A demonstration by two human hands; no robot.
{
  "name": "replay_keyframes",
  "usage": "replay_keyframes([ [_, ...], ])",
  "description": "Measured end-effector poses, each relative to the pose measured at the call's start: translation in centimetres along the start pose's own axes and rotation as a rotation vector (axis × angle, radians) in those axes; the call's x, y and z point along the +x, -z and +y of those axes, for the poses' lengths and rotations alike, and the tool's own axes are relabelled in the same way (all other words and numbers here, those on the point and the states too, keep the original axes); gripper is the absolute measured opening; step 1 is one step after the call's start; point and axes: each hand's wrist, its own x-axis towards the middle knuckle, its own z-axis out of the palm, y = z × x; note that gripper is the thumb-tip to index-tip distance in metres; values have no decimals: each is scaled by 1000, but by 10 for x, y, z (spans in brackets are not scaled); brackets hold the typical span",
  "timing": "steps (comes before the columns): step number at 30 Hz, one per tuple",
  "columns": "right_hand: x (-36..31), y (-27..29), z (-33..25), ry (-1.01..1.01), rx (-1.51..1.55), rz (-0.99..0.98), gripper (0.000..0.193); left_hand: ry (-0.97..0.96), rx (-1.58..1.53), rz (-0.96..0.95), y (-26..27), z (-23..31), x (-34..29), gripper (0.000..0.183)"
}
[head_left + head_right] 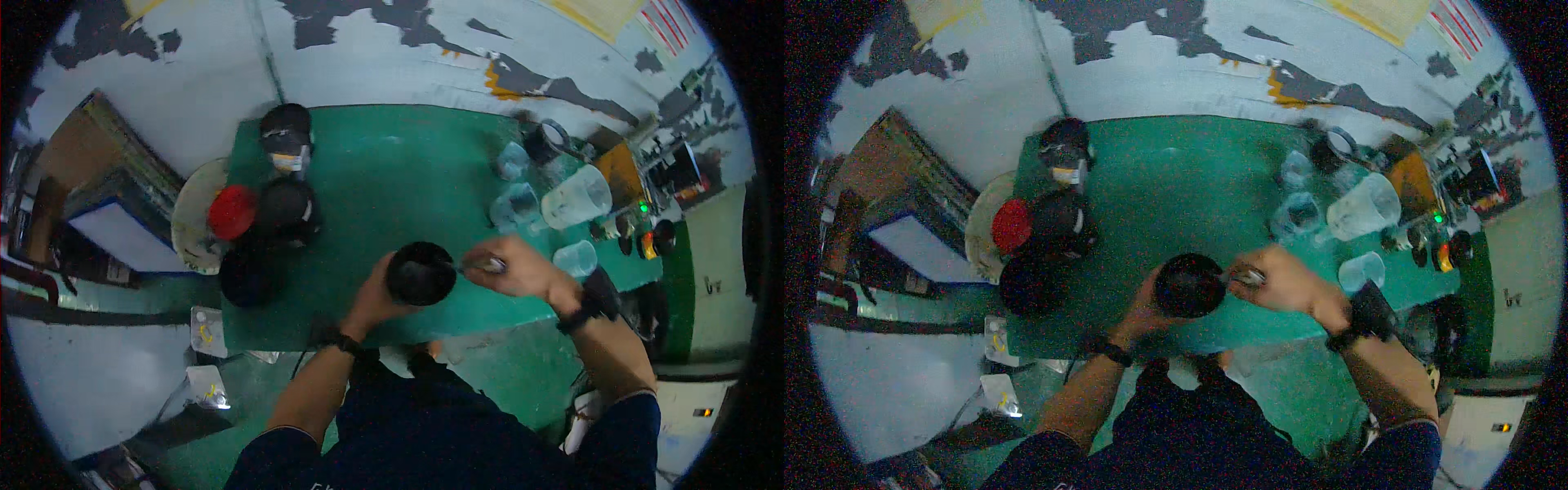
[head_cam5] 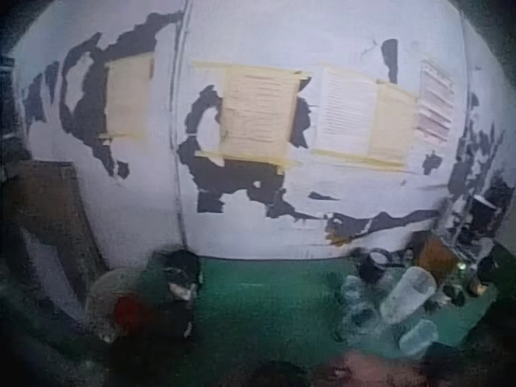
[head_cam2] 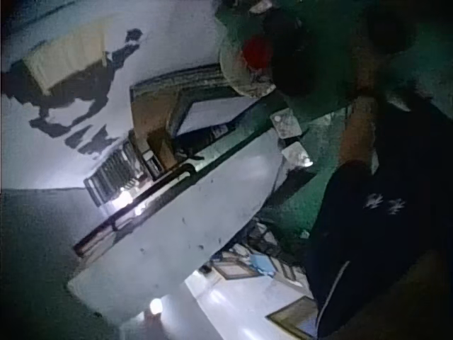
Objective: The recorder mixes ink or liquid in a container using a spatula on a workbench.
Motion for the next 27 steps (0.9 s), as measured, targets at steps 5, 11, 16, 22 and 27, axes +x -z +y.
replay_keyframes([
  [5, 0, -25, -36, -553, 391, -15, 22, 77, -43, -15, -4, 14, 2, 120],
  [11, 26, -24, -16, -404, 508, 236, 21, 51, -272, -28, -17, 0, 3, 121],
  [16, 16, 5, 1, 28, -44, 24, 21, 44, -124, -38, -14, 3, 6, 117],
  [22, 0, -20, -36, -632, 499, 47, 28, 81, -138, -24, -18, -6, 6, 116],
  [27, 25, -33, -14, -324, 390, 165, 28, 65, -166, -72, -10, 7, 12, 115],
])
